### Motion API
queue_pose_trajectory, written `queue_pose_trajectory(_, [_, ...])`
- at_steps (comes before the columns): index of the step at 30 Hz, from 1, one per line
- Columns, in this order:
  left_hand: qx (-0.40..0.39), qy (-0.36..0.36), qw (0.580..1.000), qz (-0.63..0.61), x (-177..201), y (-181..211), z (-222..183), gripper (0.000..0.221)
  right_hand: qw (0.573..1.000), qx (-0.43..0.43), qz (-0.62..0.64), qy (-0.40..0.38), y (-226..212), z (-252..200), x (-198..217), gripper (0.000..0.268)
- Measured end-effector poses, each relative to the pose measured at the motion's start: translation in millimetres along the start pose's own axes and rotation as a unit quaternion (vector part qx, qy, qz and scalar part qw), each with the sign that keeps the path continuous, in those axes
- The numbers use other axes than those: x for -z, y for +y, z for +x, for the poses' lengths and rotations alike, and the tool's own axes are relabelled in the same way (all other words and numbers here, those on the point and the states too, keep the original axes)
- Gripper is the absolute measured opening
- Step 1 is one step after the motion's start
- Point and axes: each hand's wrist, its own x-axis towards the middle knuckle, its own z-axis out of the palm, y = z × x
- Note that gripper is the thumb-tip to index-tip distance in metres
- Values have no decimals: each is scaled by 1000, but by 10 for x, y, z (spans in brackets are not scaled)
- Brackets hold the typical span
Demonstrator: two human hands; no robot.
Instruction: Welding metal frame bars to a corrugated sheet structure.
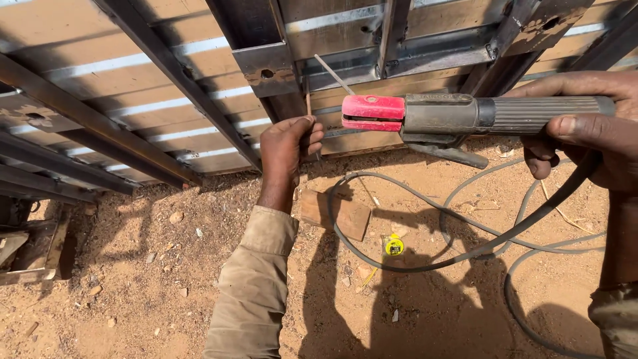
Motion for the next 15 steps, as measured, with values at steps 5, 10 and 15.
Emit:
queue_pose_trajectory(5, [30, -21, 999, 2, 10, 172, -39, 20, 992, 11, 124, -9, 158, 36, 86, 54])
queue_pose_trajectory(10, [42, -29, 998, 23, 40, 131, -65, 22, 995, 7, 101, 3, 111, 103, 2, 54])
queue_pose_trajectory(15, [42, -39, 998, 25, 82, 106, -68, 22, 998, -7, 64, 0, -35, 194, -188, 54])
